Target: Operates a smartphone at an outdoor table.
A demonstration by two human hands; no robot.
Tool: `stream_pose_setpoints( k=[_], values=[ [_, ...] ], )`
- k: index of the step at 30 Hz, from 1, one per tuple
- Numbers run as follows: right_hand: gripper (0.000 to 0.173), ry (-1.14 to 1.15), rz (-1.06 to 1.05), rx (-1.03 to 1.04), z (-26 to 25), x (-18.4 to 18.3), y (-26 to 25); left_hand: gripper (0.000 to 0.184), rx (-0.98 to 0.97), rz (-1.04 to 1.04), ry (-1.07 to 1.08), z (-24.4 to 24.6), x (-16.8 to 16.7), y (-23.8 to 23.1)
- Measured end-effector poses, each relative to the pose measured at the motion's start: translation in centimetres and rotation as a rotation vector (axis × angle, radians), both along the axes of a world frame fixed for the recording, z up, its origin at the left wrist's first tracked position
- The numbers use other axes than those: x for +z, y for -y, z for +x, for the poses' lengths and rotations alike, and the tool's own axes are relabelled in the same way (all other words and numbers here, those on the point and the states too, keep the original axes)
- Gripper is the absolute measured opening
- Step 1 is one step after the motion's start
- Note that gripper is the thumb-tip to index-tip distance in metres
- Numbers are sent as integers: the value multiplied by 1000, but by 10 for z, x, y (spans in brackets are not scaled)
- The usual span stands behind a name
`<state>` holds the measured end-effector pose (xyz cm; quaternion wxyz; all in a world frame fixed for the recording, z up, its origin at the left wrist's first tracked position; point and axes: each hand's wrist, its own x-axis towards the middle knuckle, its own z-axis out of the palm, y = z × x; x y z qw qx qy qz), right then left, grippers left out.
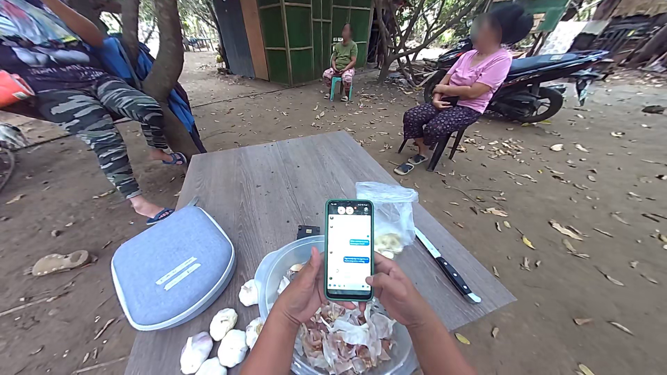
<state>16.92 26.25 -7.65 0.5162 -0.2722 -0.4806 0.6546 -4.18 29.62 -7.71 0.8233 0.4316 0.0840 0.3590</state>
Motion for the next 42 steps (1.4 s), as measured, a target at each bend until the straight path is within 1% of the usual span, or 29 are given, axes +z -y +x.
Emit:
stream_pose_setpoints(
  k=[10, 13, 20, 35, 38, 40, 42],
  values=[
    [33, -11, 17, 16, 1, -2, -1, 76, -13, 11, 2, 0, -1, -1],
    [33, -16, 25, 22, 2, -4, -1, 77, -22, 15, 8, 0, -1, -1],
    [33, 18, 22, 1, 1, -3, 0, 80, 23, -1, -29, 0, 0, 1],
    [34, 26, 14, -18, 0, -2, 1, 79, 11, 5, -23, 0, -1, 0],
    [34, 102, 64, -104, -1, -2, 0, 80, 38, -12, -73, 0, 1, 2],
    [32, 134, 106, -240, -2, -4, -2, 85, 67, 1, -167, 1, 4, 4],
    [30, 122, 98, -364, -3, -4, -3, 86, 69, 28, -257, 2, 6, 6]
  ],
)
